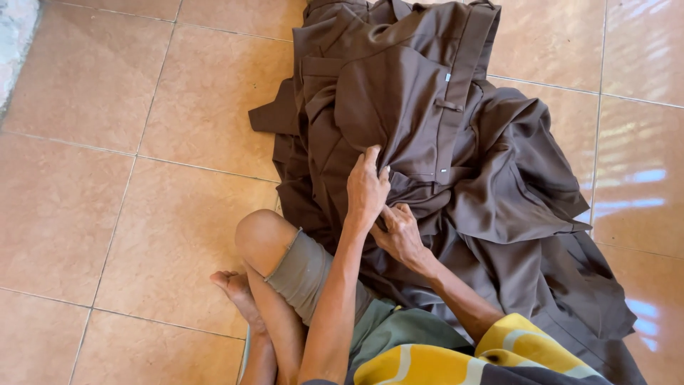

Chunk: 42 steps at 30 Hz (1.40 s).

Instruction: A person sitting on the floor folds multiple pairs of brown pants.

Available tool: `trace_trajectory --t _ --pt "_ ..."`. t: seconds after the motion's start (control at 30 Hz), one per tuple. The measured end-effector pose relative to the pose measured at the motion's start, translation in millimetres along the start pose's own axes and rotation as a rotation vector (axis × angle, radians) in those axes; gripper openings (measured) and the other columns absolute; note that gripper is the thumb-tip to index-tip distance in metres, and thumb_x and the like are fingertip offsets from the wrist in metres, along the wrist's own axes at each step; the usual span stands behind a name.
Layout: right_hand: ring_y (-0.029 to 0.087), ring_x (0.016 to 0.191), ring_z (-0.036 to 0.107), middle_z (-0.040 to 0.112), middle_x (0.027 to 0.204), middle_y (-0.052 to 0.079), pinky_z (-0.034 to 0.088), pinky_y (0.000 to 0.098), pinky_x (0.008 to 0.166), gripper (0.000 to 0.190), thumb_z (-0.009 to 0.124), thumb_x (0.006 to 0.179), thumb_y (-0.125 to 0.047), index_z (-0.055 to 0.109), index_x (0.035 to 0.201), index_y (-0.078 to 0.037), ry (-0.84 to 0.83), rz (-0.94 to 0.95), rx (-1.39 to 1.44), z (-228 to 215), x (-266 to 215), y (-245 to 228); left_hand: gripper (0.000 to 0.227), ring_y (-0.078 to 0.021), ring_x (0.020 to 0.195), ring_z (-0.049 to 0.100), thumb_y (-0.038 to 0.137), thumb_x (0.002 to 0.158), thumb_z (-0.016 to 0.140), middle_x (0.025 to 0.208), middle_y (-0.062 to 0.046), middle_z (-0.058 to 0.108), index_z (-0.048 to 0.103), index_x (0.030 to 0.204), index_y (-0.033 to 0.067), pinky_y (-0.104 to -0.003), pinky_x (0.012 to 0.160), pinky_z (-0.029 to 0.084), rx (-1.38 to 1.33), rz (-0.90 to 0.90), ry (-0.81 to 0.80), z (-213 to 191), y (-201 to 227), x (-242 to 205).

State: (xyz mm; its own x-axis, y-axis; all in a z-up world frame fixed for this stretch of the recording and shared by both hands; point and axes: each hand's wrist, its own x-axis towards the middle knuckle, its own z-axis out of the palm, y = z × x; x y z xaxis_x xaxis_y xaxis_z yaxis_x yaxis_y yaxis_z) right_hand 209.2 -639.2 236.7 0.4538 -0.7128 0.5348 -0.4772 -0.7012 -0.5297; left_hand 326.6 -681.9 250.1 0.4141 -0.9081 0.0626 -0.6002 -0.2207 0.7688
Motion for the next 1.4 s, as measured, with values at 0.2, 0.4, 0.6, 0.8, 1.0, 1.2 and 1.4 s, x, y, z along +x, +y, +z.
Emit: trace_trajectory --t 0.2,0.4,0.6,0.8,1.0,1.2,1.4 --pt "0.03 0.064 0.064 0.057 0.061 0.007 0.051 0.0416 0.069 0.022 0.075 0.07 -0.017 0.056 0.081 -0.013 0.037 0.059 -0.109 8 13 11 0.023 -0.0337 0.088 0.07 0.012 0.092 0.066 0.094 -0.004 0.055 0.06 0.112 0.0212 -0.044 0.074 0.062 -0.07 0.073 0.233 -39 24 -14" --pt "0.05 0.071 0.061 0.057 0.07 0.022 0.048 0.0581 0.065 0.027 0.076 0.072 -0.017 0.067 0.091 0.0 0.154 0.152 -0.164 30 53 2 0.03 -0.0325 0.09 0.069 0.0 0.087 0.068 0.092 -0.005 0.055 0.06 0.11 0.0167 -0.042 0.076 0.06 -0.201 0.082 0.468 -77 26 -19" --pt "0.054 0.072 0.065 0.066 0.067 0.025 0.05 0.0612 0.068 0.024 0.068 0.074 -0.021 0.074 0.081 0.002 0.052 0.235 -0.042 51 105 -66 0.029 -0.0314 0.088 0.069 -0.002 0.083 0.072 0.089 -0.004 0.058 0.065 0.105 0.0146 -0.041 0.079 0.059 -0.218 0.091 0.781 -127 22 -25" --pt "0.055 0.083 0.066 0.069 0.078 0.029 0.05 0.0615 0.074 0.025 0.073 0.069 -0.013 0.075 0.089 0.002 -0.027 0.02 0.163 92 125 -124 0.02 -0.0314 0.09 0.069 -0.003 0.088 0.068 0.089 -0.007 0.063 0.068 0.101 0.0118 -0.037 0.083 0.057 -0.248 0.126 1.085 -195 11 -40" --pt "0.054 0.12 0.056 0.056 0.139 0.032 0.047 0.05 0.103 0.066 0.068 0.077 -0.007 0.053 0.141 0.004 -0.11 -0.336 0.315 131 118 -162 0.02 -0.0229 0.081 0.072 -0.003 0.085 0.069 0.084 -0.007 0.068 0.07 0.097 0.014 -0.032 0.07 0.059 -0.247 0.007 1.314 -252 -33 -77" --pt "0.026 0.101 0.065 0.062 0.099 0.004 0.052 0.0426 0.076 0.059 0.082 0.067 -0.037 0.065 0.121 -0.023 -0.316 -0.539 0.104 204 85 -218 0.026 -0.0231 0.093 0.074 -0.001 0.087 0.064 0.096 -0.006 0.073 0.071 0.106 0.0158 -0.036 0.081 0.059 -0.16 -0.127 1.424 -294 -102 -134" --pt "0.032 0.106 0.065 0.057 0.114 0.008 0.053 0.0473 0.087 0.08 0.077 0.082 -0.045 0.043 0.151 -0.025 -0.719 -0.735 0.17 235 38 -263 0.026 -0.0423 0.095 0.073 0.008 0.088 0.061 0.097 -0.013 0.077 0.069 0.111 0.0173 -0.052 0.082 0.055 -0.005 -0.592 1.468 -308 -205 -207"
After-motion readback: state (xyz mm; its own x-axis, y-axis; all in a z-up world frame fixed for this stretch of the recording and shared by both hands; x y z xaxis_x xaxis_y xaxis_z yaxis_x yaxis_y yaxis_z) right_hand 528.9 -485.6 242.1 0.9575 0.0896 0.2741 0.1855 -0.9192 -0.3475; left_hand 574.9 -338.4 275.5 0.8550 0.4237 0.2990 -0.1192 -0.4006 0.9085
